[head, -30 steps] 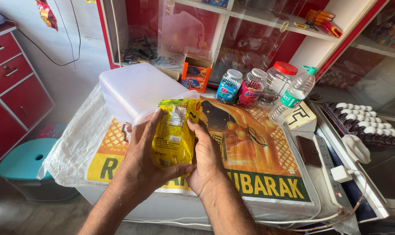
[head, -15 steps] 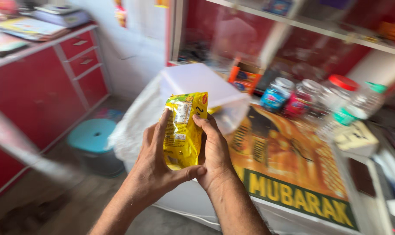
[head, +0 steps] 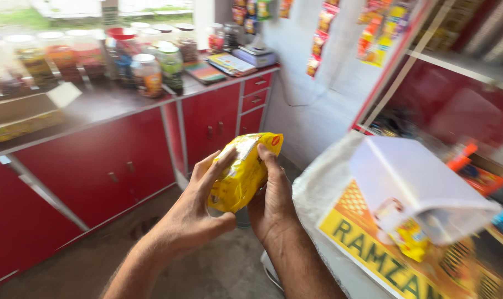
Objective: The person takes packets of instant noodles from a plastic container on a counter and places them onto a glass display shelf. The person handles the packets one by one, arranging them in rows on the shelf.
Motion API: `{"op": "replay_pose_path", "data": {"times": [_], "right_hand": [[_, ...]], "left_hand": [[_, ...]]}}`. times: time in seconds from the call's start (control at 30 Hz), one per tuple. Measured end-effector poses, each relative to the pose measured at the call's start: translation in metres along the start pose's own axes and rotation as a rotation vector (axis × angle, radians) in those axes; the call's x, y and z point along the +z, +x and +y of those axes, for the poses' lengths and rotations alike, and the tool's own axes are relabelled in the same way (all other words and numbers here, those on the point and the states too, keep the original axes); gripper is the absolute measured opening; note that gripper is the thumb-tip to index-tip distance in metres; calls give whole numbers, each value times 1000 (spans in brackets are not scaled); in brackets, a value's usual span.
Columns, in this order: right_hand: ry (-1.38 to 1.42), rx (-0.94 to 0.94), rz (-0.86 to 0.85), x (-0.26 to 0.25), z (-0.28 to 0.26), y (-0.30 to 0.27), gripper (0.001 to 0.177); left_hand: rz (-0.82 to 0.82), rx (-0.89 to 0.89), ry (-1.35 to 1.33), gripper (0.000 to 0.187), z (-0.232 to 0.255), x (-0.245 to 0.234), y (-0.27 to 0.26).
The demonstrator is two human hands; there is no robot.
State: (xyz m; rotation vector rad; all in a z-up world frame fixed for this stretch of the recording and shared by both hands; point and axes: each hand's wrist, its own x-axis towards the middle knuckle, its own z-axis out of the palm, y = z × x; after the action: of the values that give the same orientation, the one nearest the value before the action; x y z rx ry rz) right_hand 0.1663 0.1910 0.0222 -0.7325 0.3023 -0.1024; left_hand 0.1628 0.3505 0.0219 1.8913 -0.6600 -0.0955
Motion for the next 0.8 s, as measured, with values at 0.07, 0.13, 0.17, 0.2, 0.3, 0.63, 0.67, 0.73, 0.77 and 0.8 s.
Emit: {"op": "replay_pose_path", "data": {"times": [0.07,0.13,0.17,0.2,0.3,0.63,0.67,0.73,0.77,0.8], "right_hand": [[-33,17,-75,28,22,8,56],[-24,55,-156,56,42,18,59],[-8,85,-190,67,52,22,59],[9,116,-223,78,61,28,60],[-4,151,-229,108,87,51,60],[9,166,-322,191,177,163,48],[19,188,-377,201,185,176,46],[1,223,-477,219,201,200,43],[-45,243,-520,228,207,212,42],[-91,263,-563,237,212,221,42]], "left_hand": [[30,-11,-82,105,-5,-30,-4],[67,-40,-126,102,-9,-63,-6],[86,-69,-140,101,-11,-77,-7],[106,-97,-154,101,-15,-90,-8],[181,-249,-107,106,-34,-125,-4],[387,-179,35,86,-148,-216,42],[415,-168,-46,87,-157,-225,54],[458,-225,-121,90,-174,-249,74],[484,-298,-131,93,-181,-263,86],[509,-372,-140,96,-186,-274,95]]}}
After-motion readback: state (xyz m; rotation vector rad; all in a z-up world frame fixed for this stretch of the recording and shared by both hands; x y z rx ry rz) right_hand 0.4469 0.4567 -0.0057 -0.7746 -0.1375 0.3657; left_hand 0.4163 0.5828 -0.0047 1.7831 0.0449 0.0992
